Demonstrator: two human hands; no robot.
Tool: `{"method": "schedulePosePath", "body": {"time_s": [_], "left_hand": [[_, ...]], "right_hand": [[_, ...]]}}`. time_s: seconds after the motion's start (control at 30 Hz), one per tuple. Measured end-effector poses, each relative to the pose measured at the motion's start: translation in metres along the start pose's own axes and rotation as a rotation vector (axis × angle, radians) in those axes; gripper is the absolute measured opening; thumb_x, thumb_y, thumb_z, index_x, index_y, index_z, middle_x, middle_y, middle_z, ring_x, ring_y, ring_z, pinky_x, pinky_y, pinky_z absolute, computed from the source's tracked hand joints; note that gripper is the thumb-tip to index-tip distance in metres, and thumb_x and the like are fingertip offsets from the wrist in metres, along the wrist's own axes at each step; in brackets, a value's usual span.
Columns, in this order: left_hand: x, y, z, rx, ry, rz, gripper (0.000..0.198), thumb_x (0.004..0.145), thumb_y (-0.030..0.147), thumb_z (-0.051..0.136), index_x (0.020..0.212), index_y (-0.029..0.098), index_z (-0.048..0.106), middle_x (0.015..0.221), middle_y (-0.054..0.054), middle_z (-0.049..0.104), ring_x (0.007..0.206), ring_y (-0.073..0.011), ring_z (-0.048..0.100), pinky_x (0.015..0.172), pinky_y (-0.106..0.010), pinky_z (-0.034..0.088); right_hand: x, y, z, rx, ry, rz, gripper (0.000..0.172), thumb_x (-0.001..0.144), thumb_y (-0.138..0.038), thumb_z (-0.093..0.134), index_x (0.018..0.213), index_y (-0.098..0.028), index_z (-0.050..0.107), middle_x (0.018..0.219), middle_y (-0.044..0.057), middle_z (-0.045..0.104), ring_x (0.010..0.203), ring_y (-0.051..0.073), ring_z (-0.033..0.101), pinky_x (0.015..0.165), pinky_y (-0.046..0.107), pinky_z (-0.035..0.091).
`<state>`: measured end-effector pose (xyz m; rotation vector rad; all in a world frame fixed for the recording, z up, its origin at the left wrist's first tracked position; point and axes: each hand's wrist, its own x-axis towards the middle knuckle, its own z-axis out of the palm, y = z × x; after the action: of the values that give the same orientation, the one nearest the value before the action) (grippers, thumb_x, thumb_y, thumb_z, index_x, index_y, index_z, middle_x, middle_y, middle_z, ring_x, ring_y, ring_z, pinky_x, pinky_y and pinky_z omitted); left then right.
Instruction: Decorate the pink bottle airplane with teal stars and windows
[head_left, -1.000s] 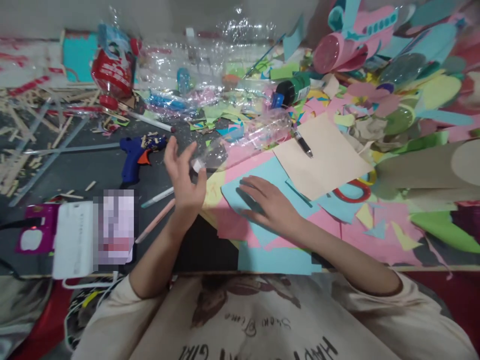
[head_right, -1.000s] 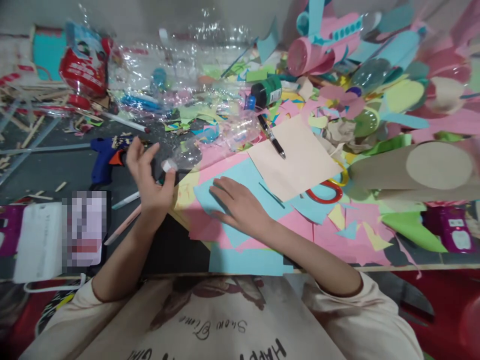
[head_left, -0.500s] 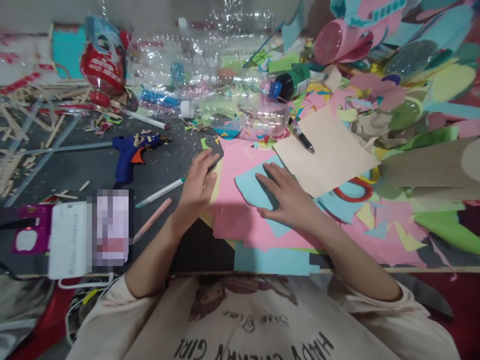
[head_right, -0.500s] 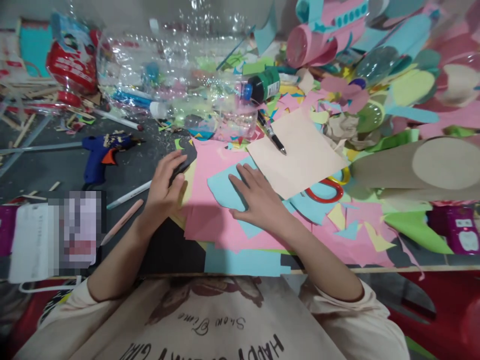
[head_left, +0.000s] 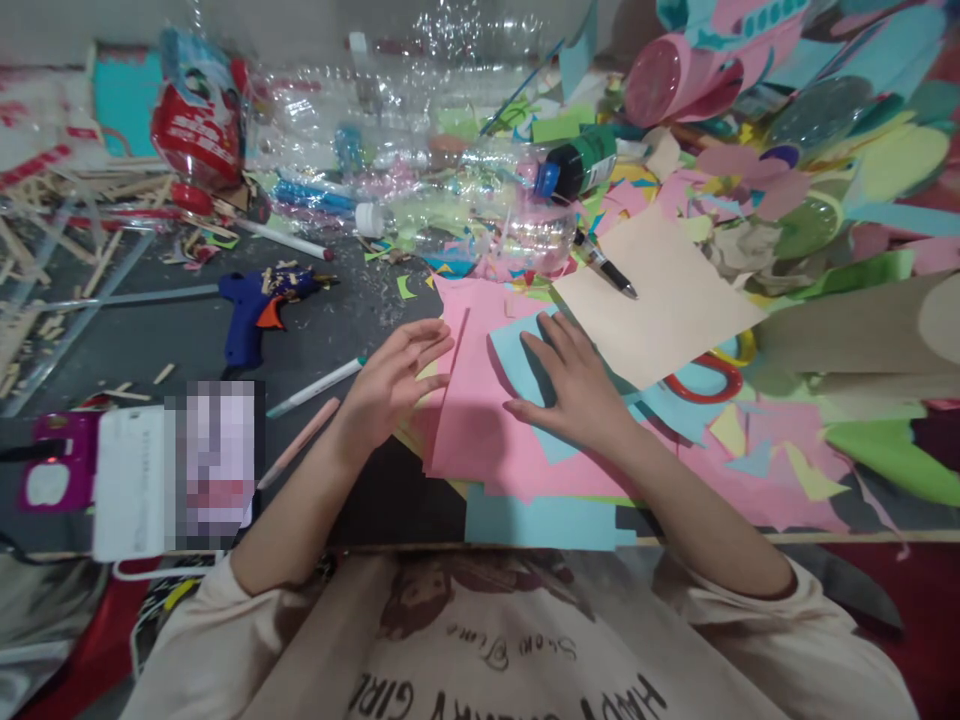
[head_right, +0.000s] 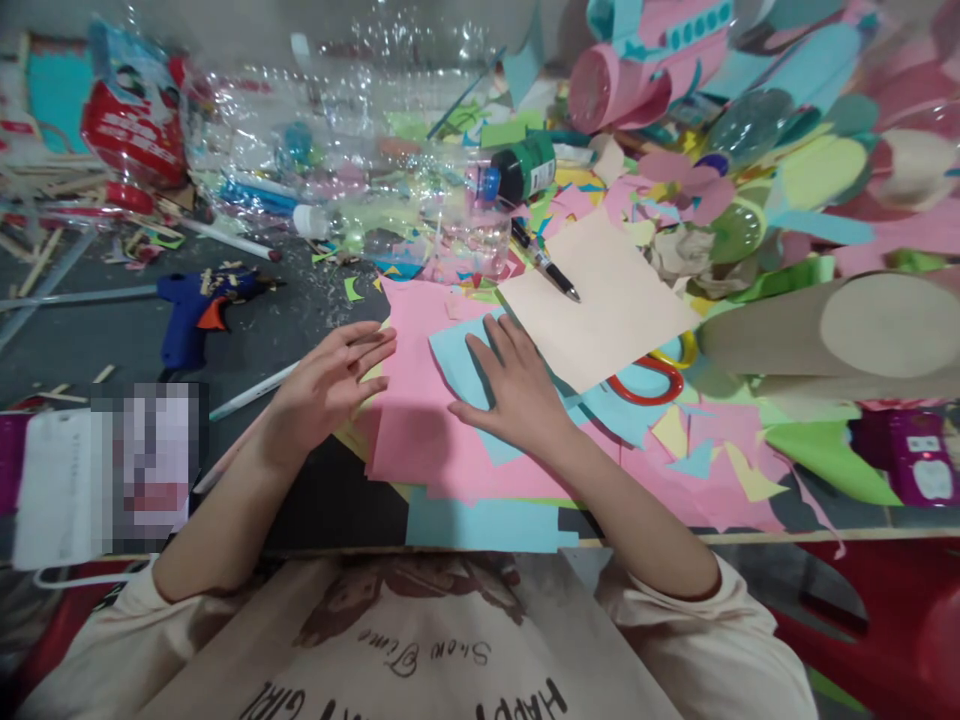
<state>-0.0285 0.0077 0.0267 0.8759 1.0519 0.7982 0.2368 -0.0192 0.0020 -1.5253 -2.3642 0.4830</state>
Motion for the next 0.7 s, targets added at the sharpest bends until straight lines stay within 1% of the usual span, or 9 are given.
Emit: {"method": "schedulePosePath", "body": {"time_s": [0.07, 0.17, 0.27, 0.33, 0.4, 0.5, 0.57, 0.63, 0.7], "left_hand": [[0.000, -0.006, 0.004, 0.094, 0.008, 0.015, 0.047, 0.082, 0.048, 0.069, 0.122, 0.027, 0.062, 0.129, -0.010, 0.065, 0.116, -0.0242, 0.065, 0.075, -0.027, 0.058], [-0.001, -0.017, 0.012, 0.286, 0.010, 0.144, 0.078, 0.074, 0.050, 0.077, 0.143, 0.029, 0.048, 0.107, -0.006, 0.070, 0.085, -0.0178, 0.068, 0.065, -0.023, 0.053], [-0.004, -0.017, 0.018, 0.505, -0.015, 0.169, 0.066, 0.085, 0.047, 0.066, 0.145, 0.025, 0.049, 0.093, -0.003, 0.072, 0.058, -0.0109, 0.057, 0.053, -0.021, 0.046], [-0.007, -0.009, 0.019, 0.596, -0.006, 0.181, 0.049, 0.087, 0.041, 0.061, 0.132, 0.022, 0.063, 0.102, -0.005, 0.074, 0.065, -0.0129, 0.062, 0.058, -0.023, 0.050], [-0.010, 0.002, 0.018, 0.633, 0.030, 0.192, 0.039, 0.085, 0.036, 0.060, 0.120, 0.022, 0.071, 0.117, -0.007, 0.073, 0.086, -0.0180, 0.069, 0.070, -0.025, 0.055], [-0.017, 0.019, 0.006, 0.703, 0.124, 0.187, 0.033, 0.081, 0.034, 0.065, 0.111, 0.025, 0.075, 0.109, -0.004, 0.076, 0.086, -0.0195, 0.072, 0.072, -0.028, 0.058], [-0.025, 0.031, -0.009, 0.742, 0.196, 0.187, 0.029, 0.081, 0.038, 0.069, 0.106, 0.027, 0.077, 0.103, -0.002, 0.077, 0.083, -0.0197, 0.072, 0.069, -0.030, 0.059], [-0.037, 0.043, -0.031, 0.748, 0.342, 0.244, 0.027, 0.079, 0.044, 0.074, 0.102, 0.029, 0.078, 0.103, -0.001, 0.078, 0.082, -0.0203, 0.072, 0.067, -0.031, 0.060], [-0.057, 0.056, -0.060, 0.794, 0.423, 0.189, 0.031, 0.076, 0.049, 0.077, 0.103, 0.034, 0.078, 0.106, 0.002, 0.079, 0.089, -0.0249, 0.073, 0.066, -0.036, 0.062]], "right_hand": [[0.001, -0.001, 0.000, 0.019, 0.011, 0.012, 0.078, 0.090, -0.074, 0.043, 0.148, -0.022, 0.042, 0.160, 0.018, 0.040, 0.151, 0.039, 0.031, 0.118, 0.066, 0.031], [0.002, -0.001, 0.001, 0.031, 0.040, 0.032, 0.067, 0.098, -0.065, 0.033, 0.147, -0.022, 0.046, 0.159, 0.017, 0.042, 0.150, 0.035, 0.034, 0.118, 0.063, 0.033], [0.003, -0.001, 0.002, 0.030, 0.057, 0.037, 0.061, 0.100, -0.060, 0.032, 0.150, -0.026, 0.043, 0.159, 0.013, 0.043, 0.151, 0.032, 0.033, 0.120, 0.062, 0.032], [0.005, 0.000, 0.002, 0.028, 0.053, 0.029, 0.062, 0.100, -0.060, 0.032, 0.151, -0.026, 0.043, 0.159, 0.012, 0.042, 0.152, 0.033, 0.032, 0.121, 0.061, 0.031], [0.006, 0.001, 0.002, 0.027, 0.050, 0.025, 0.063, 0.100, -0.061, 0.031, 0.150, -0.025, 0.044, 0.159, 0.013, 0.042, 0.152, 0.033, 0.032, 0.122, 0.061, 0.031], [0.008, 0.003, 0.002, 0.028, 0.057, 0.038, 0.062, 0.100, -0.062, 0.030, 0.150, -0.028, 0.043, 0.160, 0.012, 0.042, 0.152, 0.033, 0.032, 0.121, 0.062, 0.031], [0.008, 0.004, 0.003, 0.022, 0.060, 0.046, 0.062, 0.100, -0.062, 0.031, 0.151, -0.030, 0.042, 0.161, 0.011, 0.041, 0.152, 0.033, 0.032, 0.121, 0.062, 0.031], [0.009, 0.004, 0.005, 0.010, 0.061, 0.050, 0.062, 0.099, -0.062, 0.032, 0.150, -0.029, 0.043, 0.161, 0.012, 0.040, 0.152, 0.034, 0.033, 0.121, 0.063, 0.031], [0.009, 0.004, 0.006, 0.000, 0.054, 0.051, 0.062, 0.100, -0.061, 0.033, 0.150, -0.026, 0.044, 0.160, 0.014, 0.041, 0.152, 0.035, 0.033, 0.120, 0.063, 0.032]]}}
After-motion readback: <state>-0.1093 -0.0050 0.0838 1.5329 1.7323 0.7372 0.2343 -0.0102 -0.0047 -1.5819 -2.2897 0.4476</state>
